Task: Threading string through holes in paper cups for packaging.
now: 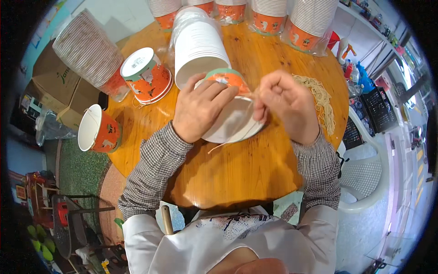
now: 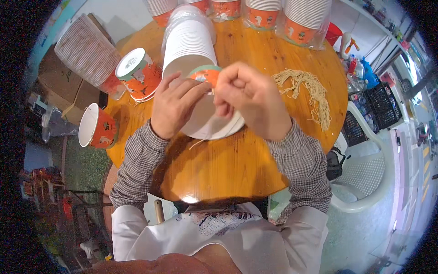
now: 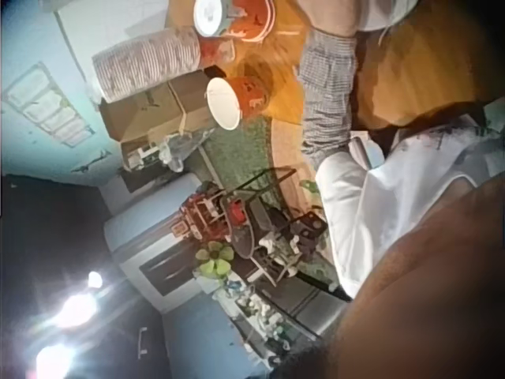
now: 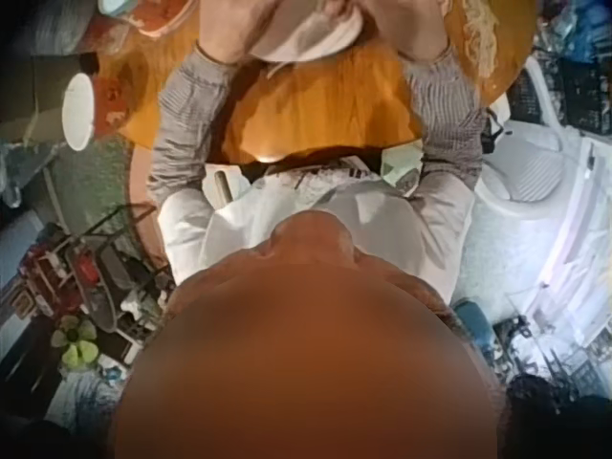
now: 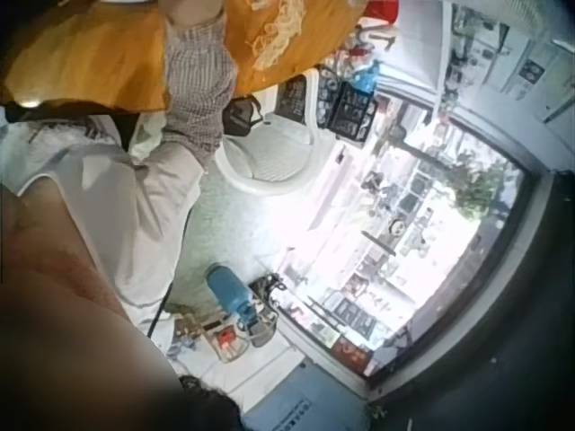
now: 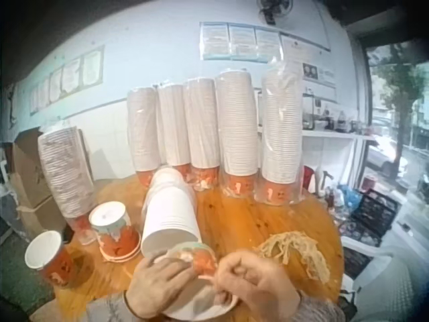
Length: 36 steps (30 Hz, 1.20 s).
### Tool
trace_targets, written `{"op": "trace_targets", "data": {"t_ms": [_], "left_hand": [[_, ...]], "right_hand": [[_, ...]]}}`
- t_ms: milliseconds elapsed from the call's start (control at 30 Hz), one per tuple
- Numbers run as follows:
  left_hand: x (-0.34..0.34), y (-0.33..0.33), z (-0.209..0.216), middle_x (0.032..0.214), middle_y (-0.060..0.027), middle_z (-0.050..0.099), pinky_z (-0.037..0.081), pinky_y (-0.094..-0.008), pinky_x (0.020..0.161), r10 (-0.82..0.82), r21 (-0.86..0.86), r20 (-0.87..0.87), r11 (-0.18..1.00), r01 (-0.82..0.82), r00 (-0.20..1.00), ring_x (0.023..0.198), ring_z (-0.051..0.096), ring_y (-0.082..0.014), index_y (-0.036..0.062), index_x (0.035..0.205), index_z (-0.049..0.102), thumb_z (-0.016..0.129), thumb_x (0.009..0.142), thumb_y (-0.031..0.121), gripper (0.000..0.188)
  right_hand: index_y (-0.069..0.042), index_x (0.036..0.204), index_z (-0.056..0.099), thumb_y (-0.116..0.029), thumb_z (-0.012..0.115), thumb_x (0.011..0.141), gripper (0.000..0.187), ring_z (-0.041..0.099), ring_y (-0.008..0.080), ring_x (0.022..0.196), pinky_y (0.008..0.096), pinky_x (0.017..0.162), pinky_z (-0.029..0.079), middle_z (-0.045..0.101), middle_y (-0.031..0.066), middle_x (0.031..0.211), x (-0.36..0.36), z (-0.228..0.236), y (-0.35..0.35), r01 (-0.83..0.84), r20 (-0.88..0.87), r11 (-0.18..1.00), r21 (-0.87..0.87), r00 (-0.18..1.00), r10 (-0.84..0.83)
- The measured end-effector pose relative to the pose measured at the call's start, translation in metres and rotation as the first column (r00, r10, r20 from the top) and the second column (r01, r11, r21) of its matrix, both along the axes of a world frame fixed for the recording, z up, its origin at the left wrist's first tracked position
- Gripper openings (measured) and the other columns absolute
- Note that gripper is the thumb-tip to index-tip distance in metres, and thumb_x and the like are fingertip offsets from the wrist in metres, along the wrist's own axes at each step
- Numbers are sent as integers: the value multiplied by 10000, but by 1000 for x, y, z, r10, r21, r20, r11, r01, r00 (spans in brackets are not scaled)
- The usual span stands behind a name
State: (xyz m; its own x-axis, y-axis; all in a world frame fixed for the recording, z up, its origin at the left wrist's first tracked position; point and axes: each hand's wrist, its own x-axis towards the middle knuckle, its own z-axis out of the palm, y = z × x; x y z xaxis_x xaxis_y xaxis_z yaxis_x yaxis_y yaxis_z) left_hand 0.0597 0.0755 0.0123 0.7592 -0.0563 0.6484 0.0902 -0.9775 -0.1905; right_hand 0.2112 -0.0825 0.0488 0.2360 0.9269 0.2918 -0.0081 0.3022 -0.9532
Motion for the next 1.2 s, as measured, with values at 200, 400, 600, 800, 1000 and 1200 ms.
{"op": "trace_targets", "data": {"t_ms": [200, 400, 600, 800, 1000, 1200], "left_hand": [[9, -19, 2, 912, -73, 615, 491, -355, 781, -188, -253, 37, 948, 191, 982, 824, 624, -243, 81, 1132, 593, 693, 788, 193, 375], [20, -41, -14, 946, -168, 623, 503, -385, 774, -102, -681, 255, 687, 254, 961, 862, 616, -368, 0, 1162, 536, 649, 867, 161, 354], [21, -26, -14, 853, -153, 609, 483, -354, 693, -102, -810, 103, 569, 143, 989, 740, 594, -286, 21, 995, 551, 658, 854, 161, 226], [10, 8, -25, 816, -166, 673, 508, -330, 679, -106, -869, -119, 491, -52, 987, 692, 624, -207, -45, 1127, 613, 651, 845, 86, 313], [9, 10, -20, 1092, -93, 660, 453, -298, 945, -206, -922, 39, 370, 114, 978, 1046, 593, -148, -27, 1168, 605, 641, 879, 120, 326], [26, 3, -6, 960, -63, 675, 482, -260, 819, -238, -967, 204, 103, 234, 950, 911, 600, -112, -39, 1081, 641, 643, 911, 169, 268]], "right_hand": [[3, 992, 520, -118, 536, 964, 125, 619, 109, 684, 219, 588, 514, 609, 68, 815, 22, 15, 23, -1, 4, 984, 176, 1000, 1], [5, 984, 530, -110, 531, 962, 117, 620, 110, 668, 224, 585, 527, 619, 70, 820, 9, 17, 38, -56, -20, 989, 135, 998, 59], [21, 1018, 539, -101, 552, 952, 140, 634, 106, 688, 219, 596, 517, 629, 72, 831, 0, 20, 42, -180, 119, 983, -23, 976, 181], [14, 1075, 539, -129, 602, 920, 221, 625, 82, 633, 182, 501, 490, 633, 55, 809, 33, 25, 47, -79, 72, 992, -95, 994, 86], [-8, 1031, 543, -135, 612, 906, 191, 561, 48, 491, 156, 382, 394, 652, 55, 785, 34, 23, 55, 1, 122, 988, -154, 992, 18], [-20, 1025, 546, -163, 631, 898, 209, 526, 30, 443, 150, 351, 349, 660, 57, 782, 29, 37, 54, 22, 161, 990, -142, 987, 2]]}}
